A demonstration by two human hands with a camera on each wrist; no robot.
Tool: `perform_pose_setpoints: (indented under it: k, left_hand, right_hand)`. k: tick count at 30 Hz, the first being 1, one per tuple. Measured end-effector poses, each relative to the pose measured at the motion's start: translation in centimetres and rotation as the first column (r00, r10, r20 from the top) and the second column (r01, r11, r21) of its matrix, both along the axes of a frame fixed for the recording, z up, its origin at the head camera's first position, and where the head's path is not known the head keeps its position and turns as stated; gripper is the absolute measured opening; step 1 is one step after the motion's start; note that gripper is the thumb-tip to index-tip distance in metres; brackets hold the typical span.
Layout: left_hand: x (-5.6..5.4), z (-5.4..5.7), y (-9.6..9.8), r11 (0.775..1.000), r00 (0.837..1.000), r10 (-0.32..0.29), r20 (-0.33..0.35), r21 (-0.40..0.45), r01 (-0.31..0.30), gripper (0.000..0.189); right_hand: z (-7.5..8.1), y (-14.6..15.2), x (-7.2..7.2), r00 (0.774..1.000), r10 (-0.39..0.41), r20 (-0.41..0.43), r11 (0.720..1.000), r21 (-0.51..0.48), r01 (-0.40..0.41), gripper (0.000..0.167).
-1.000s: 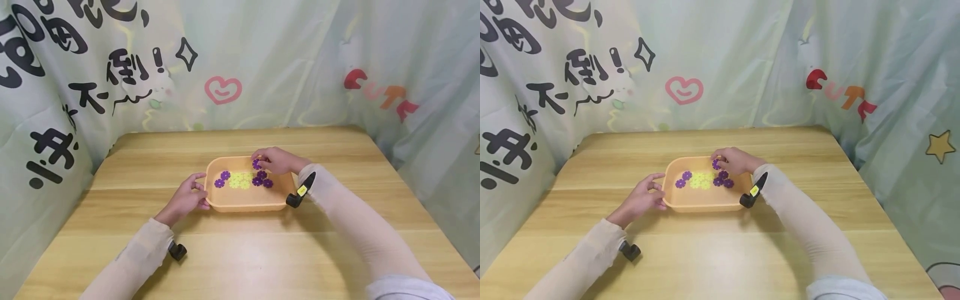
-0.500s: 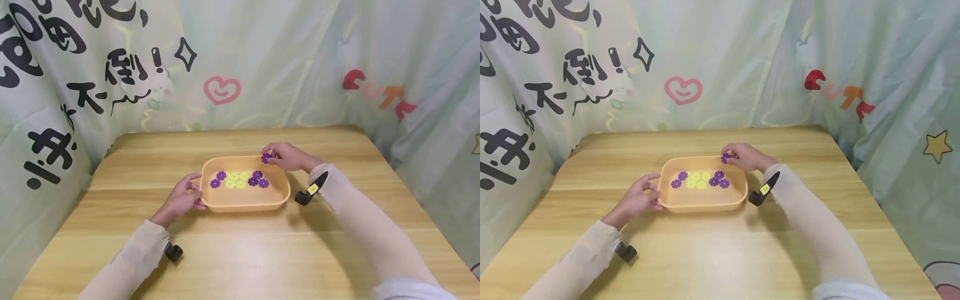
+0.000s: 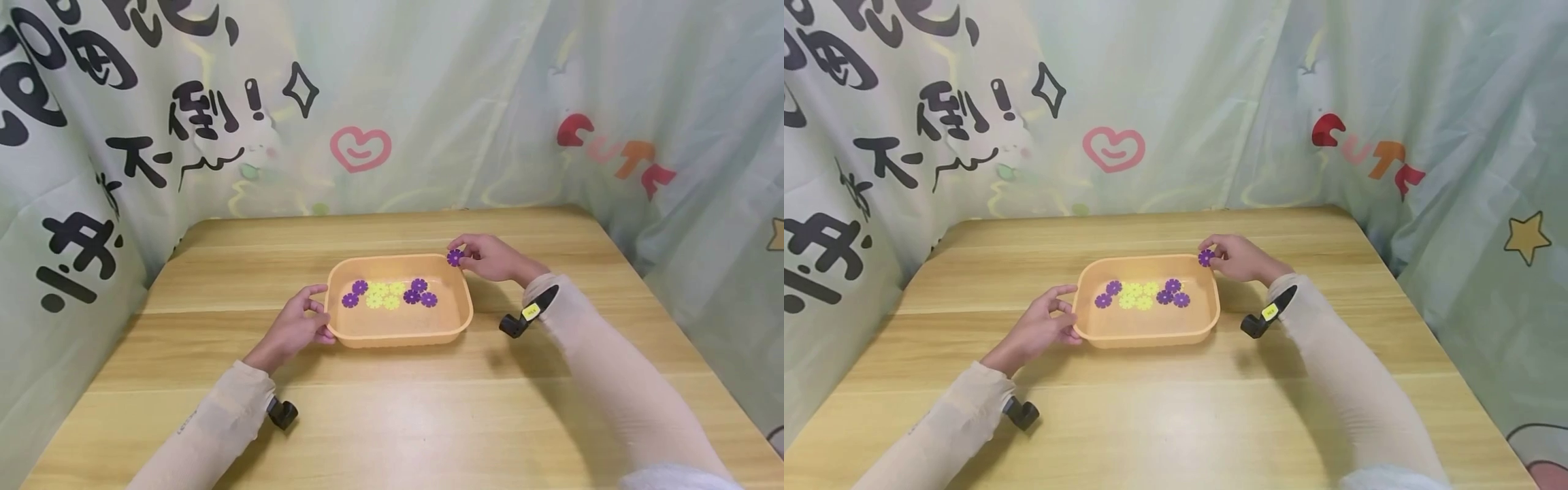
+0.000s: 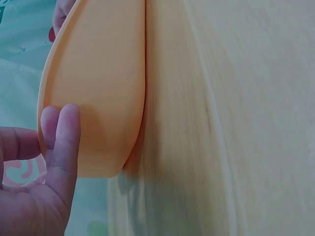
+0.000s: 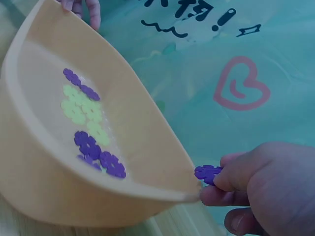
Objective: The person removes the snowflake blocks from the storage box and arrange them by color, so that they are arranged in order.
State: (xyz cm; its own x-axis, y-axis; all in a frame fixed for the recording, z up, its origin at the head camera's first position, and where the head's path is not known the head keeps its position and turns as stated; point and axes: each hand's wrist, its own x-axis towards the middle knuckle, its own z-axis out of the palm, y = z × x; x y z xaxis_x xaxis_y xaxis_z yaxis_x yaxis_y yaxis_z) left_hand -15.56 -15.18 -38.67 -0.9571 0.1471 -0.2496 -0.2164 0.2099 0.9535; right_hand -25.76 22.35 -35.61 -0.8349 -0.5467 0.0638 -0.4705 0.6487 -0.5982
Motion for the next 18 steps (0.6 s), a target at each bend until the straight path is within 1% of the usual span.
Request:
perform_pose_setpoints:
  k: [3,9,14,18]
  left_hand:
    - [-0.1,0.0,0.0,1.0,1.0,-0.005,0.002,0.001,0.005,0.06]
    - [-0.1,0.1,0.0,1.0,1.0,-0.02,0.007,-0.001,0.02,0.06]
    - [0.0,0.1,-0.2,1.0,1.0,-0.009,0.017,0.003,0.009,0.06]
    - [0.2,0.0,-0.4,1.0,1.0,-0.01,0.02,0.017,0.01,0.06]
  right_hand:
    - [-0.2,0.6,0.1,1.0,-0.02,0.006,1.0,-0.015,0.021,0.032]
    - [-0.6,1.8,0.4,0.999,-0.053,0.009,0.998,-0.044,0.053,0.031]
    - [-1.3,2.3,0.6,0.998,-0.053,0.017,0.997,-0.063,0.054,0.031]
    - [-1.9,2.8,0.9,0.996,-0.078,0.034,0.994,-0.079,0.081,0.031]
